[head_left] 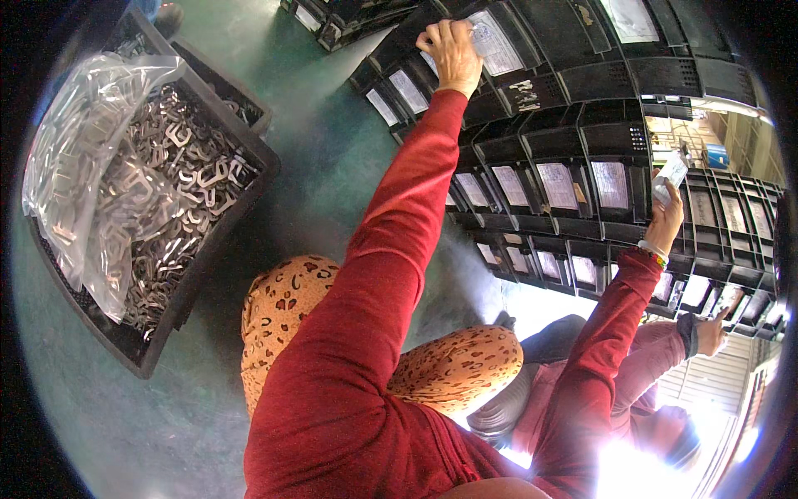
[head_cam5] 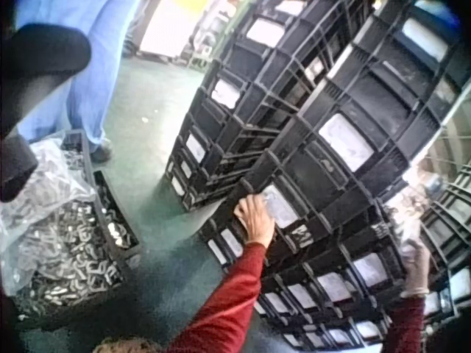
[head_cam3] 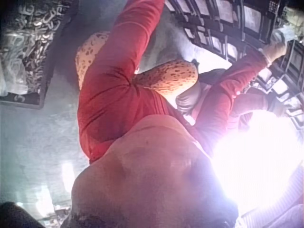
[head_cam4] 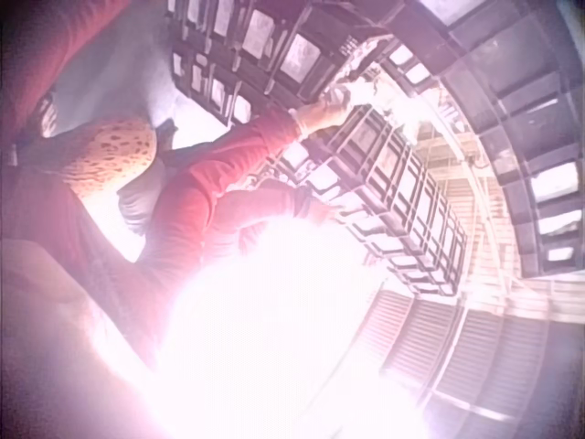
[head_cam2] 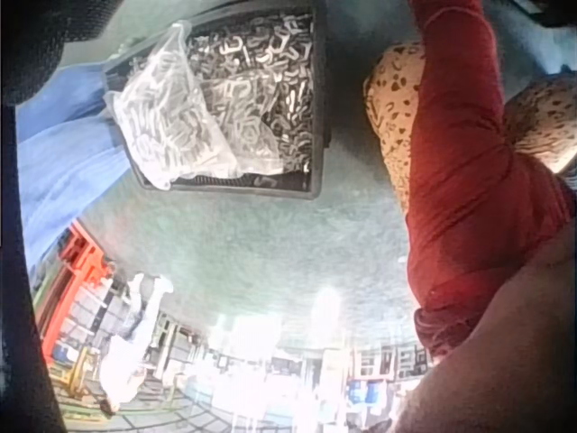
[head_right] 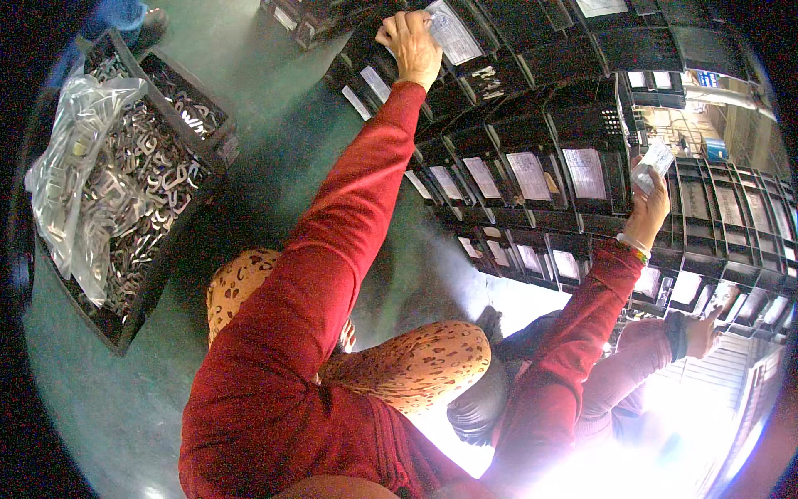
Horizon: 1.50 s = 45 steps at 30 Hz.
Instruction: The person separates paper label slips from a stack and inserts them into the label slots on the sides of stacked plastic crates by hand.
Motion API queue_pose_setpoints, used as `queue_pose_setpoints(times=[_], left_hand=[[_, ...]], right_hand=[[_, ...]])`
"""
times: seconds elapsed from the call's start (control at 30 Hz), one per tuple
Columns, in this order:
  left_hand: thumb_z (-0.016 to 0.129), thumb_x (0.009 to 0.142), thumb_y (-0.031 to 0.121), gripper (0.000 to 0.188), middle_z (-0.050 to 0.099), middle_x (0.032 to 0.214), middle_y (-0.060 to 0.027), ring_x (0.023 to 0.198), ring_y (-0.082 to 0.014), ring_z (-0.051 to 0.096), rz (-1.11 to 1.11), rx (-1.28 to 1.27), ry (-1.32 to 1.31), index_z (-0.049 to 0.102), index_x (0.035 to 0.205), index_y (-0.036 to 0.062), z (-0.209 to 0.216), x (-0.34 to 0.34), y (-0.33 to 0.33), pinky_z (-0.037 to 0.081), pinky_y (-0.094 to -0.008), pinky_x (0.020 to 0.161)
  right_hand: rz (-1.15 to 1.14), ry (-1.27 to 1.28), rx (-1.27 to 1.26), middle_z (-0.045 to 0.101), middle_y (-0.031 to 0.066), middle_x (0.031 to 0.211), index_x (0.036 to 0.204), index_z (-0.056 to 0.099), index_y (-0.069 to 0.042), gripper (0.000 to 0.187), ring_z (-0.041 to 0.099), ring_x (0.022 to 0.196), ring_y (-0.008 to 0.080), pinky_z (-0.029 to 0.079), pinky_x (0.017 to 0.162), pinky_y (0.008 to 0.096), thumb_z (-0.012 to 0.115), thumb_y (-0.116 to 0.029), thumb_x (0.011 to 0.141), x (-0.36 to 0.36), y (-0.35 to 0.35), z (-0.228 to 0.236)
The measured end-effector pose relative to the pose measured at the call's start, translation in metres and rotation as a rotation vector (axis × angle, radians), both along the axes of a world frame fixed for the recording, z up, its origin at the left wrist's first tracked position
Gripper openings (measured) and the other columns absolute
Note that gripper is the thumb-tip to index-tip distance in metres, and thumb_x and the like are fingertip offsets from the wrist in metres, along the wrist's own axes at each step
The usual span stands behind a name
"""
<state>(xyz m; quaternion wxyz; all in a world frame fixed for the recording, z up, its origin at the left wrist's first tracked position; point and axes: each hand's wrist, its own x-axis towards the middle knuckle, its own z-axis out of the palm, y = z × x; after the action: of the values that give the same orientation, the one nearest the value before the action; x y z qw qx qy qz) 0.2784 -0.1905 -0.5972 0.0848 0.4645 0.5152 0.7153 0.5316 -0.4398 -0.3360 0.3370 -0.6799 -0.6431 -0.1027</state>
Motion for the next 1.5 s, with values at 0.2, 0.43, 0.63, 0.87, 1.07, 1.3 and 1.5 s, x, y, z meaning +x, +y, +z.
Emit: queue_pose_setpoints(times=[0.2,0.43,0.63,0.87,1.07,1.3,1.5], left_hand=[[0.068,0.071,0.020,0.023,0.056,0.088,-0.0006,0.091,-0.0210,0.048,0.092,0.063,-0.217,0.064,0.093,0.0149,0.019,-0.009,-0.013,0.027,-0.0438,0.085],[0.067,0.072,0.012,0.008,0.056,0.075,-0.0028,0.082,-0.0224,0.052,0.035,0.231,-0.324,0.063,0.079,0.0107,0.014,-0.004,-0.004,0.036,-0.0384,0.080],[0.066,0.071,0.011,0.010,0.056,0.073,-0.0051,0.077,-0.0268,0.052,-0.034,0.207,-0.336,0.060,0.079,0.0101,0.017,-0.014,-0.008,0.037,-0.0395,0.076],[0.064,0.072,0.010,0.007,0.056,0.072,-0.0070,0.075,-0.0277,0.053,-0.096,0.112,-0.194,0.059,0.077,0.0107,0.014,-0.012,0.010,0.037,-0.0400,0.074],[0.062,0.072,0.008,0.006,0.057,0.073,-0.0077,0.077,-0.0273,0.054,-0.113,0.165,-0.179,0.059,0.075,0.0110,0.005,-0.006,0.014,0.036,-0.0405,0.074],[0.062,0.074,0.006,0.010,0.056,0.076,-0.0062,0.080,-0.0266,0.052,-0.065,0.180,-0.227,0.055,0.081,0.0094,0.011,-0.001,0.005,0.032,-0.0408,0.079],[0.061,0.074,0.003,0.011,0.056,0.076,-0.0053,0.079,-0.0246,0.051,-0.029,0.150,-0.364,0.054,0.080,0.0091,0.017,0.006,-0.002,0.029,-0.0398,0.081]], right_hand=[[0.051,0.174,0.023,0.055,0.0098,0.108,0.111,0.055,0.003,0.037,0.054,0.099,0.0205,0.043,0.087,0.0295,0.054,0.004,0.074,0.000,0.001,-0.004],[-0.068,0.392,0.021,0.054,0.0094,0.108,0.112,0.053,0.004,0.042,0.053,0.101,0.0195,0.043,0.086,0.0290,0.047,0.006,0.070,0.005,0.008,0.004],[0.051,0.085,0.001,0.055,0.0096,0.109,0.112,0.053,0.003,0.036,0.054,0.101,0.0194,0.043,0.089,0.0298,0.053,-0.002,0.076,-0.001,0.002,-0.005],[0.085,0.049,-0.014,0.058,0.0102,0.106,0.110,0.055,0.000,0.030,0.056,0.100,0.0211,0.042,0.090,0.0325,0.056,-0.004,0.080,0.006,0.002,-0.002],[-0.028,0.021,-0.033,0.057,0.0096,0.109,0.112,0.055,0.001,0.033,0.054,0.101,0.0189,0.041,0.090,0.0310,0.053,-0.001,0.079,-0.001,0.005,-0.001],[0.069,0.046,-0.029,0.055,0.0081,0.110,0.111,0.055,-0.001,0.033,0.054,0.099,0.0166,0.043,0.086,0.0268,0.059,-0.003,0.079,0.019,0.003,-0.003],[0.088,0.074,-0.013,0.055,0.0082,0.109,0.111,0.055,0.000,0.032,0.055,0.100,0.0180,0.042,0.088,0.0273,0.058,-0.002,0.079,0.012,0.001,-0.002]])
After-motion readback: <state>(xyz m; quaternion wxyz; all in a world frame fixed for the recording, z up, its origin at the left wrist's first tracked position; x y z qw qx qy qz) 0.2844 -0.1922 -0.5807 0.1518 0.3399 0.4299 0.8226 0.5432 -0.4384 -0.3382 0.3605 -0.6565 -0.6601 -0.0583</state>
